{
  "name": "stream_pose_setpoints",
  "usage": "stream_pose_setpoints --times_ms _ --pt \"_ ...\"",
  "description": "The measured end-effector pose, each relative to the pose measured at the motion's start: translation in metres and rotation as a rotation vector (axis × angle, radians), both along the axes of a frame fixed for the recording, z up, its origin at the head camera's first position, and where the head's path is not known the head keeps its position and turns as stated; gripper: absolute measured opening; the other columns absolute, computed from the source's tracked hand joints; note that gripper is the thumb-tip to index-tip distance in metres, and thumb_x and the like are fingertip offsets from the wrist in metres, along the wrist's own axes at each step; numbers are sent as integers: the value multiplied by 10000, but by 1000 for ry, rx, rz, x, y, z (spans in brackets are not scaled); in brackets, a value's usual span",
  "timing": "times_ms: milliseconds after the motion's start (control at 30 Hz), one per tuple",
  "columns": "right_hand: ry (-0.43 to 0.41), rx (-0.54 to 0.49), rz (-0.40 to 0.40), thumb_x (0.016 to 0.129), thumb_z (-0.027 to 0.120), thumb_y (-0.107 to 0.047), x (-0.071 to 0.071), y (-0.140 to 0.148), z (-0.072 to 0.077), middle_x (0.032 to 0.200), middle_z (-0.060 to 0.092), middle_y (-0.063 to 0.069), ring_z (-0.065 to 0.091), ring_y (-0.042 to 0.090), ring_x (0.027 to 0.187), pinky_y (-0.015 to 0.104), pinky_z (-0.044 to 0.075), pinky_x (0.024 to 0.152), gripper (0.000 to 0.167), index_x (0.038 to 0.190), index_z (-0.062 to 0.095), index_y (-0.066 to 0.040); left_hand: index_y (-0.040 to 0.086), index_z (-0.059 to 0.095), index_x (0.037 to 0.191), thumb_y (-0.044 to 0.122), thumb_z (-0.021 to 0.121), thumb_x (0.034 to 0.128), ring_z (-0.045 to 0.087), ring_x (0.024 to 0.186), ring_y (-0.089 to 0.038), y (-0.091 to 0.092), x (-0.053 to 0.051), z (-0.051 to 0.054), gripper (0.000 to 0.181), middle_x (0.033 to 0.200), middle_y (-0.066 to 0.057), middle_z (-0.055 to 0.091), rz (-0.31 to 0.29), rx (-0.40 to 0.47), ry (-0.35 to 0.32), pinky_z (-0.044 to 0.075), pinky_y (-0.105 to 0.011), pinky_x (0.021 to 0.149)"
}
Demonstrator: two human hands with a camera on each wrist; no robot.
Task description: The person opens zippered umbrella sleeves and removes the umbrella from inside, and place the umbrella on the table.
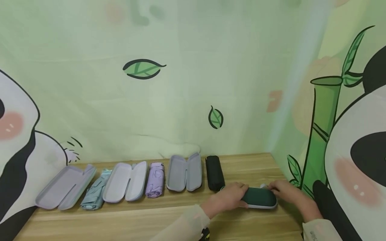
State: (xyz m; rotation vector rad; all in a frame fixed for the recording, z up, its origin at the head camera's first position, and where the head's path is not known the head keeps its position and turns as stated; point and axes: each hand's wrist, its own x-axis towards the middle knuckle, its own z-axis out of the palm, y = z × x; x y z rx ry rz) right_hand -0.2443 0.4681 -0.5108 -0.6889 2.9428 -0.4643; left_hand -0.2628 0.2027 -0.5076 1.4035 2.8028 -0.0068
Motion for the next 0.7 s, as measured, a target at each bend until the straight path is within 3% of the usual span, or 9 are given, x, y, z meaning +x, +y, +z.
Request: stream_pose_setpoints --times_ms 167,367,467,700 --pt "153 96 10 879 691 50 2 1 -12 858 701 96 682 253 795 385 562 700 68 912 737 12 176 558 1395 561 679 919 576 1217 -68 0 -1 -5 623 1354 58 612 12 40 -23 452 -237 1002" --pt "228 102 -46 908 693 -1 11 -5 -28 887 665 14 663 222 815 371 556 712 69 936 733 -50 179 588 1358 570 681 910 604 1155 -60 -1 4 -14 602 1313 73 632 19 62 -26 476 -232 953" --pt "277 105 -90 903 705 -7 13 -7 -29 884 665 6 663 204 805 367 553 696 79 928 728 -78 172 598 1351 578 682 906 613 1138 -70 -1 6 -13 608 1292 68 644 35 65 9 485 -237 943" --pt "262 101 -210 952 639 -15 10 -20 -22 953 703 51 684 264 875 435 565 755 116 972 734 -79 147 595 1359 590 701 886 604 1139 -88 -6 8 -17 656 1270 56 643 59 93 115 476 -277 915"
